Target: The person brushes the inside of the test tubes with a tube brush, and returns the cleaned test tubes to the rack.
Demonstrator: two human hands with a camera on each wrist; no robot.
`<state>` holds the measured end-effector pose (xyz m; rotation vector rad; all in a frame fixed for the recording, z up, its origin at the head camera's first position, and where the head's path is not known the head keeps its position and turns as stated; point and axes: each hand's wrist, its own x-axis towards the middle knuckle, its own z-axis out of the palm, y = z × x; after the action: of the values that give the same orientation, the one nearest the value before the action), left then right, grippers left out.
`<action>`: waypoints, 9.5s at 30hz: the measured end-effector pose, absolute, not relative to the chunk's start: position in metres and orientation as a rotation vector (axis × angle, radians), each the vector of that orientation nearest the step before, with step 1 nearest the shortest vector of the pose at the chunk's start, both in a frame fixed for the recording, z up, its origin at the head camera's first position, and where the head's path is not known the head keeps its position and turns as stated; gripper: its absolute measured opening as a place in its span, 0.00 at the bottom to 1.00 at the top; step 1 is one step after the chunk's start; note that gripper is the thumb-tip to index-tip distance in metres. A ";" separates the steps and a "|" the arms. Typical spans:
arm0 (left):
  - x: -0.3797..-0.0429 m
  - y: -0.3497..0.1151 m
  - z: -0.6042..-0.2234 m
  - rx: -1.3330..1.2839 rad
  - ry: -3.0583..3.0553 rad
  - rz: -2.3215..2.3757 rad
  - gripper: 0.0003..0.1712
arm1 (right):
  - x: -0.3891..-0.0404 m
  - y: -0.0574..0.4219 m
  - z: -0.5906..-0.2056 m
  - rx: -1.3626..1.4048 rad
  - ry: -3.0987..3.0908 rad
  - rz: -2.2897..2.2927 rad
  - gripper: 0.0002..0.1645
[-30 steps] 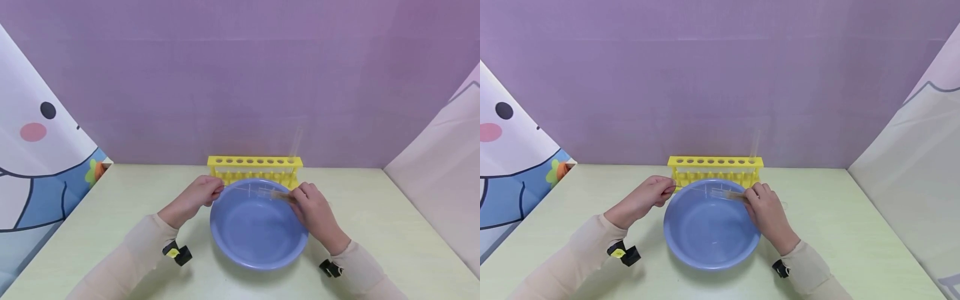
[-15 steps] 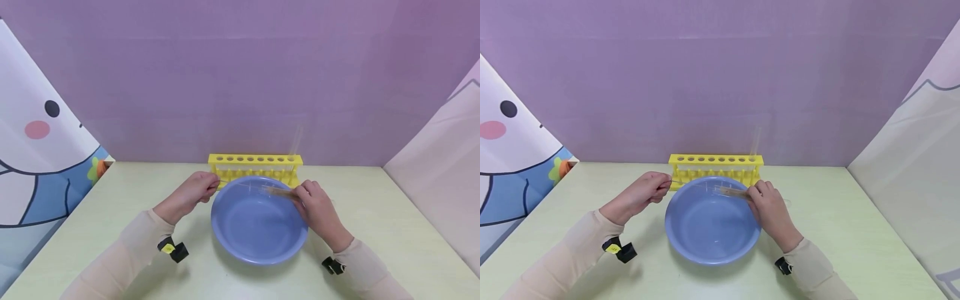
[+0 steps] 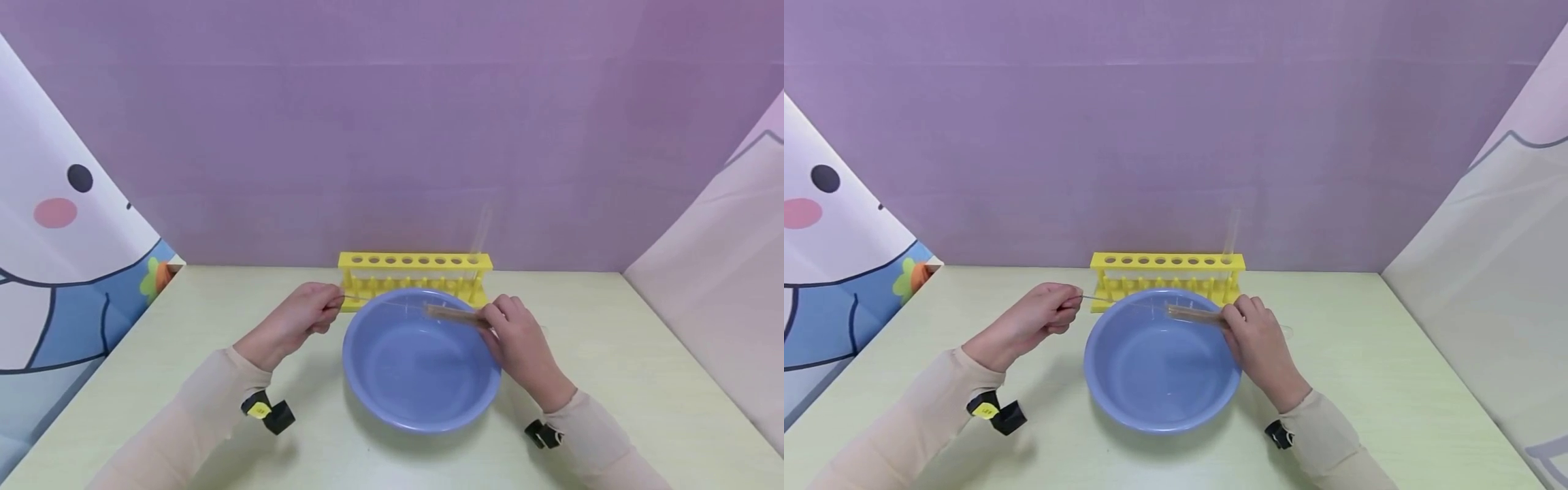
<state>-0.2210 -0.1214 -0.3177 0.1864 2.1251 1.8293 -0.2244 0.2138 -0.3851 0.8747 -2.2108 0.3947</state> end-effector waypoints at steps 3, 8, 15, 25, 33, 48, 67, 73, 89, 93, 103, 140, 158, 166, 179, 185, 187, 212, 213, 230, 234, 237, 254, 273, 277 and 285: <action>-0.220 -0.125 -0.317 0.194 2.117 1.842 0.19 | -0.223 0.214 -0.386 0.856 -2.225 0.381 0.24; -0.218 -0.132 -0.316 0.214 2.104 1.857 0.20 | -0.222 0.217 -0.388 0.849 -2.235 0.382 0.23; -0.219 -0.139 -0.316 0.254 2.112 1.864 0.23 | -0.225 0.224 -0.387 0.868 -2.196 0.411 0.20; -0.219 -0.144 -0.315 0.236 2.070 1.931 0.23 | -0.225 0.230 -0.388 0.844 -2.205 0.397 0.22; -0.216 -0.151 -0.317 0.211 2.034 1.967 0.23 | -0.226 0.233 -0.389 0.847 -2.209 0.399 0.21; -0.213 -0.161 -0.317 0.225 1.949 1.992 0.23 | -0.227 0.239 -0.392 0.838 -2.179 0.386 0.24; -0.211 -0.179 -0.318 0.310 1.902 2.040 0.23 | -0.230 0.242 -0.391 0.844 -2.166 0.408 0.22; -0.210 -0.185 -0.318 0.378 1.876 2.043 0.23 | -0.228 0.241 -0.390 0.850 -2.166 0.420 0.22; -0.208 -0.202 -0.316 0.448 1.857 2.064 0.23 | -0.227 0.248 -0.391 0.816 -2.189 0.420 0.23; -0.208 -0.200 -0.315 0.449 1.860 2.067 0.23 | -0.226 0.246 -0.390 0.832 -2.180 0.421 0.23; -0.212 -0.194 -0.314 0.483 1.833 2.074 0.22 | -0.226 0.243 -0.389 0.852 -2.168 0.424 0.23; -0.210 -0.174 -0.317 0.508 2.383 1.581 0.22 | -0.228 0.241 -0.390 0.984 -2.158 0.479 0.13; -0.206 -0.160 -0.324 0.820 2.697 1.328 0.16 | -0.227 0.240 -0.392 0.990 -2.171 0.496 0.12; -0.202 -0.153 -0.325 0.961 2.902 1.176 0.13 | -0.226 0.237 -0.394 0.989 -2.168 0.511 0.25; -0.206 -0.141 -0.336 1.244 3.068 1.025 0.13 | -0.224 0.235 -0.389 1.001 -2.168 0.504 0.24; -0.205 -0.137 -0.338 1.343 3.190 0.881 0.11 | -0.224 0.234 -0.388 1.009 -2.170 0.507 0.29; -0.206 -0.136 -0.338 1.365 3.223 0.829 0.11 | -0.224 0.233 -0.388 1.012 -2.166 0.509 0.28; -0.209 -0.104 -0.337 1.188 3.063 0.860 0.09 | -0.222 0.218 -0.383 1.039 -2.156 0.515 0.27; -0.209 -0.102 -0.337 1.168 3.043 0.878 0.10 | -0.222 0.218 -0.383 1.037 -2.157 0.515 0.27; -0.211 -0.086 -0.338 0.881 2.452 1.438 0.16 | -0.220 0.210 -0.380 1.052 -2.153 0.532 0.24; -0.211 -0.083 -0.339 0.832 2.371 1.491 0.17 | -0.219 0.208 -0.380 1.055 -2.144 0.527 0.25; -0.211 -0.081 -0.339 0.796 2.319 1.521 0.18 | -0.220 0.208 -0.381 1.057 -2.135 0.526 0.25; -0.214 -0.066 -0.342 0.437 2.125 1.643 0.20 | -0.219 0.204 -0.379 1.039 -2.148 0.518 0.27; -0.217 -0.068 -0.337 0.318 2.011 1.759 0.19 | -0.218 0.199 -0.375 1.056 -2.146 0.495 0.13; -0.219 -0.070 -0.338 0.395 2.138 1.685 0.21 | -0.220 0.199 -0.375 1.053 -2.146 0.501 0.17; -0.221 -0.075 -0.342 0.722 2.348 1.564 0.18 | -0.222 0.203 -0.373 1.052 -2.140 0.520 0.17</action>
<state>-0.2208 -0.0755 -0.3422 0.7218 2.3481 1.5639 -0.2221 0.2034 -0.3729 1.0521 -2.1404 0.5205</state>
